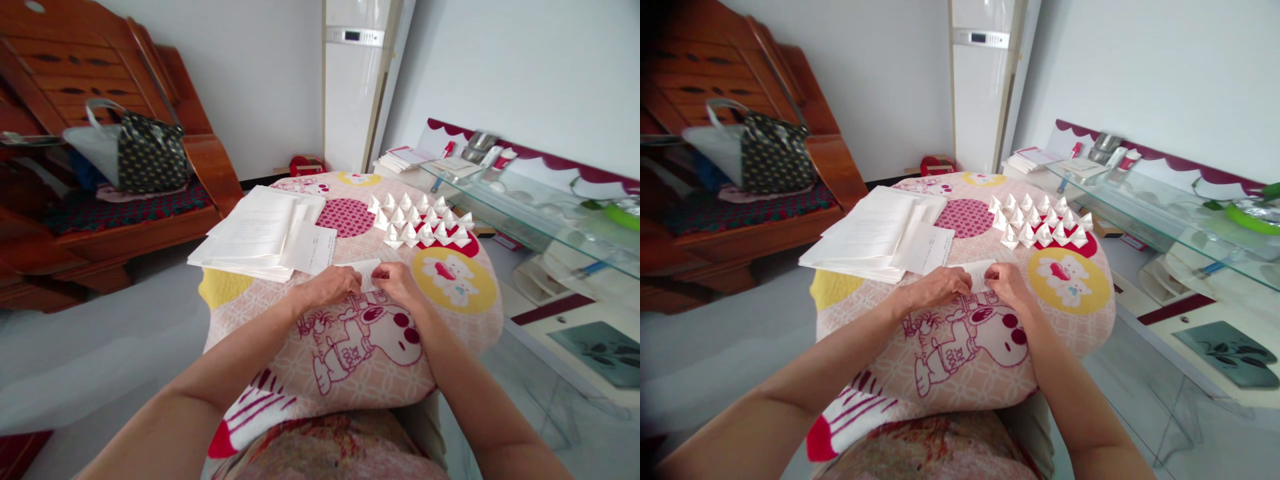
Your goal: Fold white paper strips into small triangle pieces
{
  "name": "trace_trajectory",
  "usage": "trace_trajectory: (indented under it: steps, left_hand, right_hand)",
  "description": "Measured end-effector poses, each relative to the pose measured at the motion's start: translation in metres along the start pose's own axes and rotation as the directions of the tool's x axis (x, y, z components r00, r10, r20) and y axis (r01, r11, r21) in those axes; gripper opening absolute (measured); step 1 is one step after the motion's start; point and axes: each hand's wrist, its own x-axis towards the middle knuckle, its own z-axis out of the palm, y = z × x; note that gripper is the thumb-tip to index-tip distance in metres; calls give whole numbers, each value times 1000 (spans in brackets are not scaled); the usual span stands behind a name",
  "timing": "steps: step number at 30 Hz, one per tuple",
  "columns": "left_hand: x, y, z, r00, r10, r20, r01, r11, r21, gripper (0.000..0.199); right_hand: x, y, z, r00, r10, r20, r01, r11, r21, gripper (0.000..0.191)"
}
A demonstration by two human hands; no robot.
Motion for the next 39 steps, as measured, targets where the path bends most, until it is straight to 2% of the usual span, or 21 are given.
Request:
trace_trajectory:
  steps: [4, 12, 14, 16, 19, 21, 23, 26, 29, 31, 35, 39]
  left_hand:
    - [-11, 1, -4, 1000, -24, 20, 24, 1000, 9, 30]
    - [-35, -5, -6, 999, 2, -55, -8, 993, -119, 29]
    - [-40, -3, -9, 999, -24, -41, 18, 991, -129, 29]
    - [-43, -1, -14, 995, -96, -8, 94, 987, -128, 25]
    - [-35, -3, -22, 972, -236, 5, 235, 968, -92, 17]
    - [-21, -8, -23, 943, -315, -105, 310, 949, -62, 17]
    - [-3, -14, -19, 911, -373, -175, 371, 928, -45, 25]
    - [20, -21, -6, 872, -469, -140, 478, 877, 39, 38]
    - [28, -23, 9, 881, -441, -172, 463, 879, 117, 48]
    - [28, -23, 16, 885, -417, -208, 446, 887, 117, 53]
    - [27, -26, 21, 859, -459, -226, 471, 882, 1, 50]
    - [26, -28, 13, 805, -571, -160, 516, 808, -284, 21]
  right_hand:
    - [0, -2, 0, 1000, 27, 1, -27, 1000, 7, 12]
    - [-1, -5, -2, 1000, 15, -10, -15, 1000, 10, 12]
    - [-1, -5, -2, 1000, 8, -9, -8, 1000, 8, 13]
    - [-2, -6, -3, 1000, 0, -8, 1, 1000, 5, 13]
    - [-3, -9, -4, 1000, -7, -12, 7, 1000, -3, 14]
    - [-4, -12, -5, 1000, -18, -15, 17, 1000, -16, 14]
    - [-6, -13, -6, 999, -34, -10, 33, 999, -28, 13]
    - [-7, -13, -4, 999, -25, -36, 25, 1000, -18, 12]
    - [-7, -9, -2, 983, 0, -182, -8, 999, -41, 8]
    - [-6, -6, -1, 964, 4, -265, -20, 998, -57, 12]
    - [-3, 1, 1, 959, 2, -283, -5, 1000, -10, 29]
    - [-1, 7, 2, 952, 16, -306, 23, 992, 125, 44]
